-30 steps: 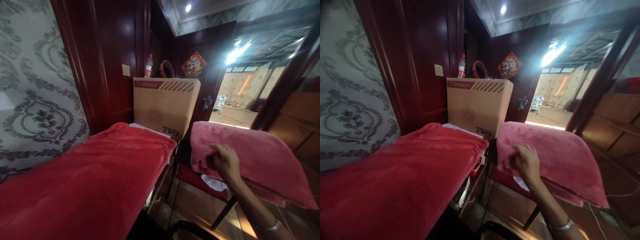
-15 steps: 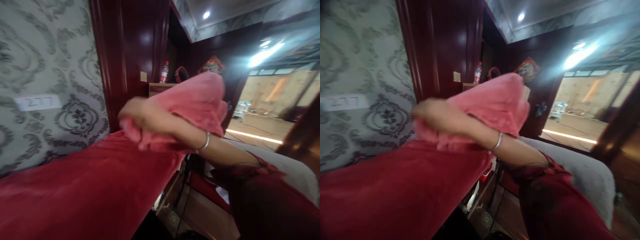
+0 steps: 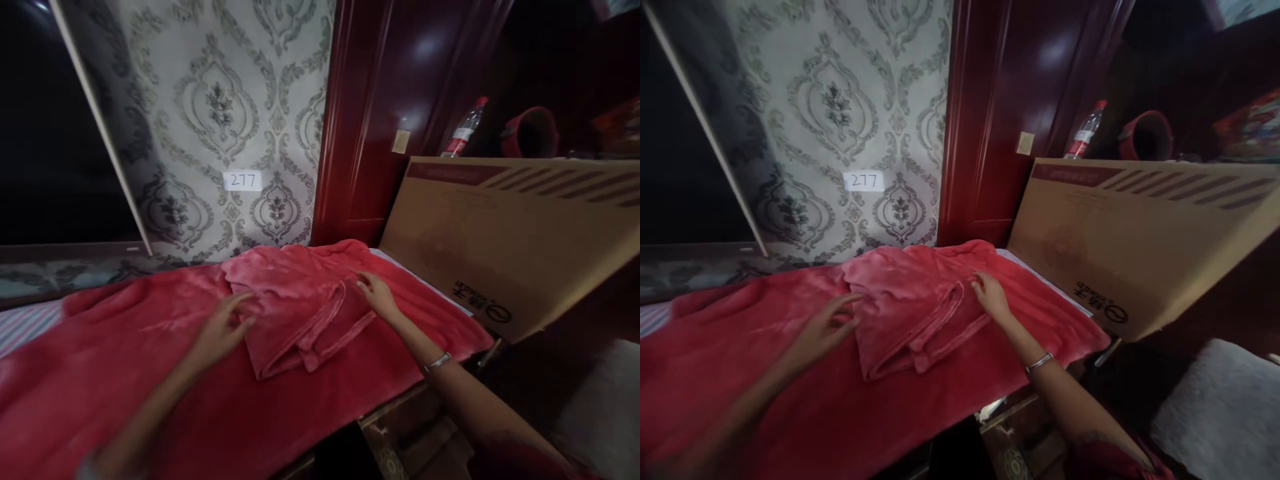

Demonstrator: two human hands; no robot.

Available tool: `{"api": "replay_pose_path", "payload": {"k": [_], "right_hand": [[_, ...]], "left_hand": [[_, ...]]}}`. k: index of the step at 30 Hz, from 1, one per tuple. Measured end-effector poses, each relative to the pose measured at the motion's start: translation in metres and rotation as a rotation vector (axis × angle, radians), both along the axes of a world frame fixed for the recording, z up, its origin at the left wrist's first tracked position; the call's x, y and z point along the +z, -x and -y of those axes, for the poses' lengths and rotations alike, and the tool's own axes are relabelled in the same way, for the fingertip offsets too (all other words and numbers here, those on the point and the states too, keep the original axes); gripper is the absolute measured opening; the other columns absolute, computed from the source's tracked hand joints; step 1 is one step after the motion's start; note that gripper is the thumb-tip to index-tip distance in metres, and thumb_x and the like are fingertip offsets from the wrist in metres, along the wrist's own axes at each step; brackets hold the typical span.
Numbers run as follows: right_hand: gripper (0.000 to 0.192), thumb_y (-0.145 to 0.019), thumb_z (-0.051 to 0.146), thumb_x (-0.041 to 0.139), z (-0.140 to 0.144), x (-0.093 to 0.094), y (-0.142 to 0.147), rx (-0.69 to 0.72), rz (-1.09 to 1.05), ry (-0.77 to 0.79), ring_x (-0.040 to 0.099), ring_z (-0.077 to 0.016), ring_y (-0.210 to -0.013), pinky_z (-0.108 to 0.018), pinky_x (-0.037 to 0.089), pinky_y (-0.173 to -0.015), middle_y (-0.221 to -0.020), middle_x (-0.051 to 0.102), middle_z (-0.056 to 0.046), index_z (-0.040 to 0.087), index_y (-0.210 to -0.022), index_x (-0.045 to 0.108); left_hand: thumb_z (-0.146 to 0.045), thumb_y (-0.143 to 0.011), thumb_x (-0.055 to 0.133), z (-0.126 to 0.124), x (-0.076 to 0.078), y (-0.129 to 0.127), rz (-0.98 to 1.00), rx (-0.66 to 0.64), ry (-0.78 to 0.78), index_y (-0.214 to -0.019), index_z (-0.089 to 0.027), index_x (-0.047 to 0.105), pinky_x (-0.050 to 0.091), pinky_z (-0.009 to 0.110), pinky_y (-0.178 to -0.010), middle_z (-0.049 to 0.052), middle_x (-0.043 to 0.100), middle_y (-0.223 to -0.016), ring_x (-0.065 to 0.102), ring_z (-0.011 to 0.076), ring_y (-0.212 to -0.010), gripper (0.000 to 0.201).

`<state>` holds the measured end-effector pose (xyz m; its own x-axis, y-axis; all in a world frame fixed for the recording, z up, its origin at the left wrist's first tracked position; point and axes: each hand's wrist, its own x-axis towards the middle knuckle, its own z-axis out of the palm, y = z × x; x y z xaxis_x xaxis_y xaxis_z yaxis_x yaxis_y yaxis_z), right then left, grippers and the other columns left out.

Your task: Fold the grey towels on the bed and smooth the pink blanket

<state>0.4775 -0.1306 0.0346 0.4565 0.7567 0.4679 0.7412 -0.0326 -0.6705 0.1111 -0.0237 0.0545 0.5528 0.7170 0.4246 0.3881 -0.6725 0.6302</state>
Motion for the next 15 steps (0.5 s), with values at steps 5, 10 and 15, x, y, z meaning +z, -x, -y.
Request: {"api": "replay_pose_path", "payload": {"k": [5,10,15], "right_hand": [[0.028,-0.082,0.027,0.054,-0.025,-0.039,0.014,0.208,-0.104,0.065,0.069,-0.0265,-0.101,-0.045,0.051,-0.098,-0.105,0.077,-0.009,0.021,-0.098,0.076],[0.045,-0.086,0.029,0.043,-0.037,-0.057,0.017,0.261,-0.184,0.023,0.067,-0.0210,-0.111,-0.038,0.051,-0.100,-0.124,0.071,-0.008,0.020,-0.122,0.070],[0.044,-0.081,0.032,0.055,-0.018,-0.076,-0.005,0.219,-0.199,0.066,0.066,-0.0266,-0.112,-0.047,0.048,-0.104,-0.121,0.071,-0.012,0.019,-0.120,0.070]], "left_hand": [[-0.033,-0.072,0.071,-0.004,-0.013,-0.124,-0.102,-0.227,-0.161,-0.129,-0.014,0.057,0.042,0.044,-0.111,0.017,0.059,-0.136,0.054,0.0298,-0.127,0.062],[-0.013,-0.076,0.057,-0.008,-0.021,-0.163,0.056,-0.043,-0.007,-0.082,-0.020,0.066,0.055,0.033,-0.082,0.005,0.070,-0.083,0.066,0.0207,-0.082,0.013],[-0.017,-0.090,0.035,-0.027,0.005,-0.060,0.382,0.309,-0.081,-0.097,-0.020,0.064,0.053,0.037,-0.087,0.005,0.068,-0.091,0.063,0.0197,-0.091,0.030]]}}
